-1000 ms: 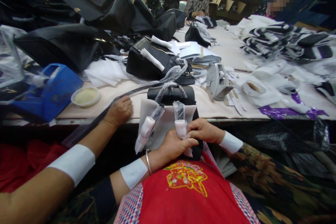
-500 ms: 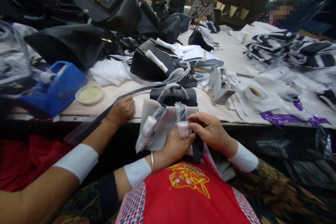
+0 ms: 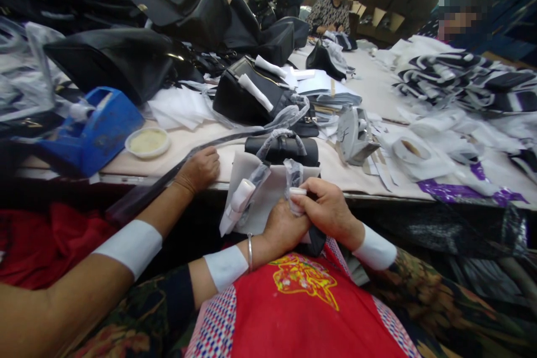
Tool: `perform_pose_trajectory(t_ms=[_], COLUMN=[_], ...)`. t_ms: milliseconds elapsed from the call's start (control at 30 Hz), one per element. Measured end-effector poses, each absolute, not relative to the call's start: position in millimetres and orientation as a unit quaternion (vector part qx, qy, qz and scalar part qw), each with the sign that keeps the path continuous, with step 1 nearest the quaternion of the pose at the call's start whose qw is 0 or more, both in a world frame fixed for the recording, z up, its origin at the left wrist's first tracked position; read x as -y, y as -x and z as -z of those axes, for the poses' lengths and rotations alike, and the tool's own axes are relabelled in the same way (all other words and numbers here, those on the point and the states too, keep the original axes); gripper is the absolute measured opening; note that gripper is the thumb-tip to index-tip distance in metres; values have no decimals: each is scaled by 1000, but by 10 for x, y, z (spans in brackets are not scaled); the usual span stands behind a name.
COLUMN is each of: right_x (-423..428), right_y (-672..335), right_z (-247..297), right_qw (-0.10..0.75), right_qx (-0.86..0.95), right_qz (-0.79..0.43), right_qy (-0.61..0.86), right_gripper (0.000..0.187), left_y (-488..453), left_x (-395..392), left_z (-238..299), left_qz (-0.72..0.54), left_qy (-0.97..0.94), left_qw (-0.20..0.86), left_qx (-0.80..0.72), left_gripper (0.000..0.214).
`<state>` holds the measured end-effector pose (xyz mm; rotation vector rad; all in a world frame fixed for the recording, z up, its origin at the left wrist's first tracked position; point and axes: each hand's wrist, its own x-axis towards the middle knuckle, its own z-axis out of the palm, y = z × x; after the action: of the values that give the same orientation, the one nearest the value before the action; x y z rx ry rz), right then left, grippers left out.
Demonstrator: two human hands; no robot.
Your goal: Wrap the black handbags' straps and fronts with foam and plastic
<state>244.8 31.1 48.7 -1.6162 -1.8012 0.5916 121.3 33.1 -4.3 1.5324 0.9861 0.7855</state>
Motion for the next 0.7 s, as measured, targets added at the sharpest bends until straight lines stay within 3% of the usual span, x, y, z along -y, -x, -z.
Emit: perform_pose_trajectory(t_ms=[400, 600, 700], right_x=[-402, -288, -86], right_y=[-2445, -2675, -2778], right_z=[-399, -415, -411], right_qw=[373, 332, 297], right_qx=[620, 638, 635], right_qz=[-246, -351, -348], right_qy=[645, 600, 622], right_gripper=[16, 22, 31], left_y=[-1193, -1184, -1144], left_x=[-289, -276, -265], left_z=[85, 72, 10], left_qz=[-302, -291, -288], left_qy=[-689, -667, -668], left_qw=[500, 520, 567], left_qx=[-429, -447, -388], left_gripper=[29, 34, 30])
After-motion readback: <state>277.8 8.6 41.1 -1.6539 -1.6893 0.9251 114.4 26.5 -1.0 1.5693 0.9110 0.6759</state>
